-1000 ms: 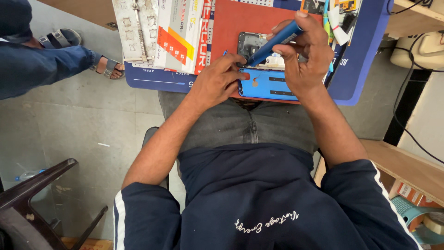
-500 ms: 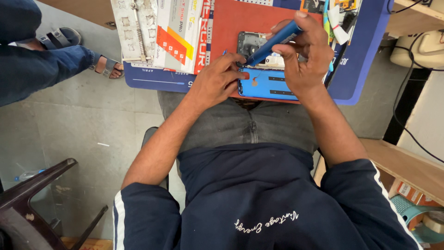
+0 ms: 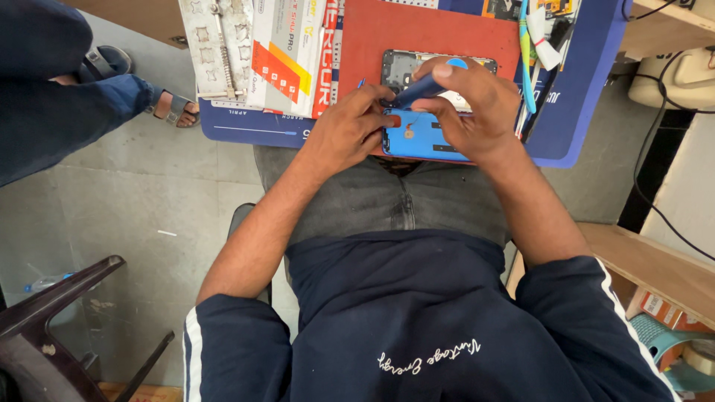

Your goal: The person disassembles a smartphone using a metal prying tool and a heat gun. They remove the back cover and internal components, then reassemble the device and place it into a blue case.

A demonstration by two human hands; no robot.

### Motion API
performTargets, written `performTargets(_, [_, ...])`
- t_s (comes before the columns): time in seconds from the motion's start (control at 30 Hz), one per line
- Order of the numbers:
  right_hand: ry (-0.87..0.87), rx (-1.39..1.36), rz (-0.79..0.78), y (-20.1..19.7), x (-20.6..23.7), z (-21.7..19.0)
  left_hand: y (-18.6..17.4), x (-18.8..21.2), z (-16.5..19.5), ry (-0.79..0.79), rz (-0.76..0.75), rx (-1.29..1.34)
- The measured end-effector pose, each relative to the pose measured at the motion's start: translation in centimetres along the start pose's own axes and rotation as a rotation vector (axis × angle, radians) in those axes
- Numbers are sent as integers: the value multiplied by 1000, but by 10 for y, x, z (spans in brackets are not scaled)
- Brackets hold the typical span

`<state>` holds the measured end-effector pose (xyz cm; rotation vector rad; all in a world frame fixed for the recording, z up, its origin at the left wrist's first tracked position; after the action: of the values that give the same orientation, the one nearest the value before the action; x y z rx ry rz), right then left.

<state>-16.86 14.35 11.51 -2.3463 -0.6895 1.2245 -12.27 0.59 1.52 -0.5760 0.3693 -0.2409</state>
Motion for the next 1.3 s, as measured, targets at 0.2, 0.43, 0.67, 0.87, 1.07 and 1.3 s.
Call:
performTargets(0.2, [5, -59, -12, -1, 2, -3, -4, 0, 6, 13, -29, -30])
performTargets(0.43, [11, -63, 40, -4, 4, 3, -8, -1, 16, 35, -84, -170])
performTargets(0.67, [53, -91, 43, -5, 9, 9, -7, -3, 17, -1, -152, -241])
performTargets(0.87, [93, -129, 53, -6, 12, 15, -9, -3, 18, 15, -161, -257])
performTargets(1.07, [89, -150, 84, -5, 15, 13, -9, -3, 16, 6, -161, -242])
performTargets(1.3, [171, -202, 109, -8, 21, 18, -10, -4, 15, 14, -164, -247])
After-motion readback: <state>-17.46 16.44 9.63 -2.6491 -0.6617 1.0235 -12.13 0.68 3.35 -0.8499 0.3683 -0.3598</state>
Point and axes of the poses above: each hand's wrist, its own x-axis away from the middle knuckle, its own y-axis out of the palm, z = x × y, the point moved 9 cm from there along -x, towards the middle knuckle, and after that the axes turned 2 degrees about -y, right-handed, at the moved point
